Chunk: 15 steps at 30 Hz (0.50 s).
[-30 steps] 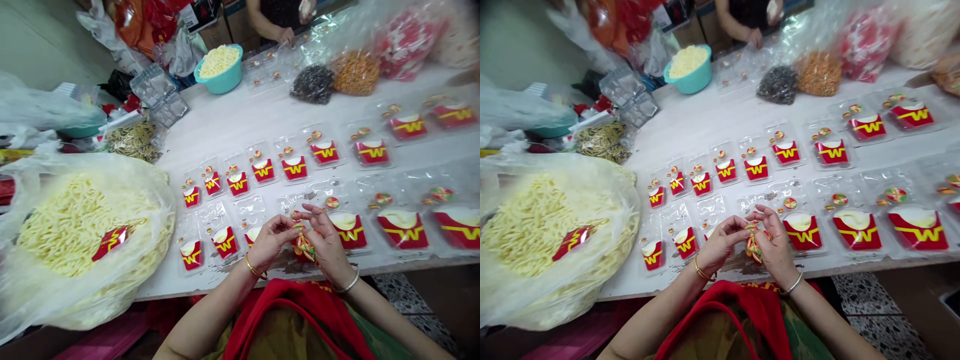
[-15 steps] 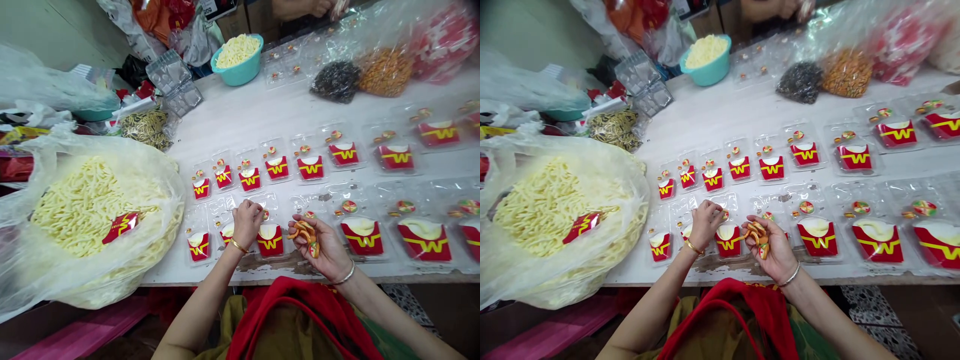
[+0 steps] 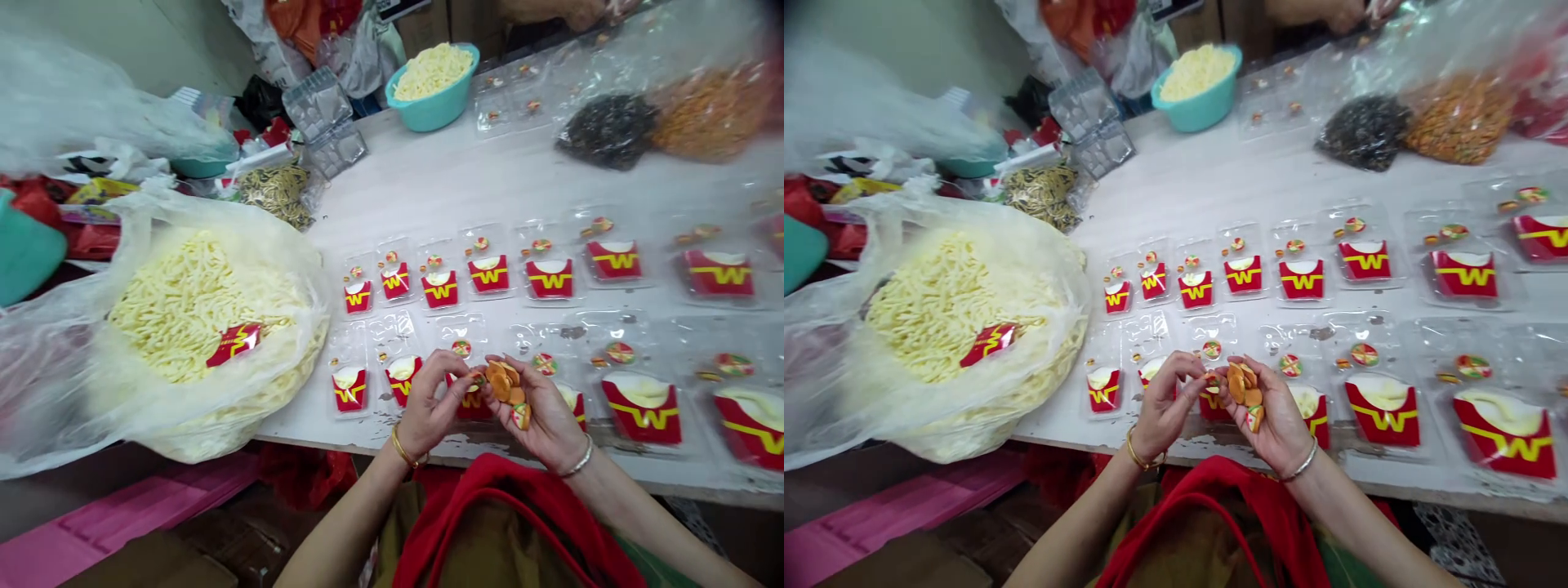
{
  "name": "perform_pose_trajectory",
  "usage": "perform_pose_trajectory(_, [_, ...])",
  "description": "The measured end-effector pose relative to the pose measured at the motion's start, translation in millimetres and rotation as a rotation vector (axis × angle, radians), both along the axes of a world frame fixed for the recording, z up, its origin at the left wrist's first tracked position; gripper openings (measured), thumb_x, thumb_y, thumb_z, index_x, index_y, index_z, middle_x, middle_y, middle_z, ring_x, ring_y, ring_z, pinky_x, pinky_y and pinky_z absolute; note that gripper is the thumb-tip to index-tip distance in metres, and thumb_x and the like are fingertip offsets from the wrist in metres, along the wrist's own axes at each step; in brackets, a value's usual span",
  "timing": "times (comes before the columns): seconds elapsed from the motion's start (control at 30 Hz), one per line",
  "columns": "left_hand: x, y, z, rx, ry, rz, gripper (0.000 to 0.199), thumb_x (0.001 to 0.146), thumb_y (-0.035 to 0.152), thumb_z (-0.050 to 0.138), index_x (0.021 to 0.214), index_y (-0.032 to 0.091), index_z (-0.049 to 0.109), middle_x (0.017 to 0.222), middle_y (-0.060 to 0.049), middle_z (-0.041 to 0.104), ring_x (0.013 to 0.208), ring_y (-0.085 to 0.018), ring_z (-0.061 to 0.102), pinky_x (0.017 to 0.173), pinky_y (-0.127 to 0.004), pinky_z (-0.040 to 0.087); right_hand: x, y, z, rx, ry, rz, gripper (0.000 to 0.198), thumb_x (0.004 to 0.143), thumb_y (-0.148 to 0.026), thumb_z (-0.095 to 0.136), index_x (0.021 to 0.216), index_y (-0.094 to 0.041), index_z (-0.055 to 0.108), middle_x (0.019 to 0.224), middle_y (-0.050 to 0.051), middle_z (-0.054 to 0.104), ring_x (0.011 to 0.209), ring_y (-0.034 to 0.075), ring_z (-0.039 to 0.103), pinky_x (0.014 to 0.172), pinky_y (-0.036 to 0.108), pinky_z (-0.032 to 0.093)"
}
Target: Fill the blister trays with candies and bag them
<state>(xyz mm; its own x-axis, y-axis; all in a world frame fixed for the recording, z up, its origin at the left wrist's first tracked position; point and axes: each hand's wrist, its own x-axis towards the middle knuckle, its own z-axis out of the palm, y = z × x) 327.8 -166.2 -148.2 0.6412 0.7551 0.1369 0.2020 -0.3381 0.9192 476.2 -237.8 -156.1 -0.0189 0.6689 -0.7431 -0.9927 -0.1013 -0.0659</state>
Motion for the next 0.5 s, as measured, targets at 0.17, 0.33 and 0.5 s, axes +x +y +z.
perform_pose_trajectory(0.17, [-52, 53, -7.9, -0.019, 0.208, 0.355, 0.010, 0.087, 0.028, 0.055, 0.089, 0.018, 0.055, 0.081, -0.001, 0.060, 0.076, -0.013, 0.056, 0.071, -0.026, 0.043, -14, 6, 3, 0.046, -0.003, 0.111, 0.025, 0.095, -0.024, 0.040, 0.094, -0.012, 0.061, 0.080, 0.014, 0.069, 0.075, 0.020, 0.069, 0.055, 0.024, 0.056])
perform_pose_trajectory(0.33, [-72, 87, -31.8, 0.096, 0.473, 0.315, 0.009, 0.085, 0.027, 0.054, 0.082, 0.019, 0.058, 0.082, -0.001, 0.063, 0.078, -0.014, 0.056, 0.075, -0.029, 0.040, -23, 14, 7, 0.126, -0.024, 0.190, 0.029, 0.096, -0.030, 0.038, 0.097, -0.011, 0.061, 0.083, 0.013, 0.070, 0.077, 0.021, 0.070, 0.056, 0.026, 0.057])
perform_pose_trajectory(0.5, [-65, 91, -47.9, 0.311, 0.705, 0.297, 0.010, 0.084, 0.028, 0.056, 0.089, 0.020, 0.058, 0.097, -0.004, 0.061, 0.094, -0.020, 0.054, 0.082, -0.035, 0.034, -27, 17, 2, 0.211, -0.030, 0.235, 0.030, 0.094, -0.029, 0.039, 0.103, -0.009, 0.060, 0.090, 0.016, 0.070, 0.083, 0.024, 0.069, 0.058, 0.028, 0.057])
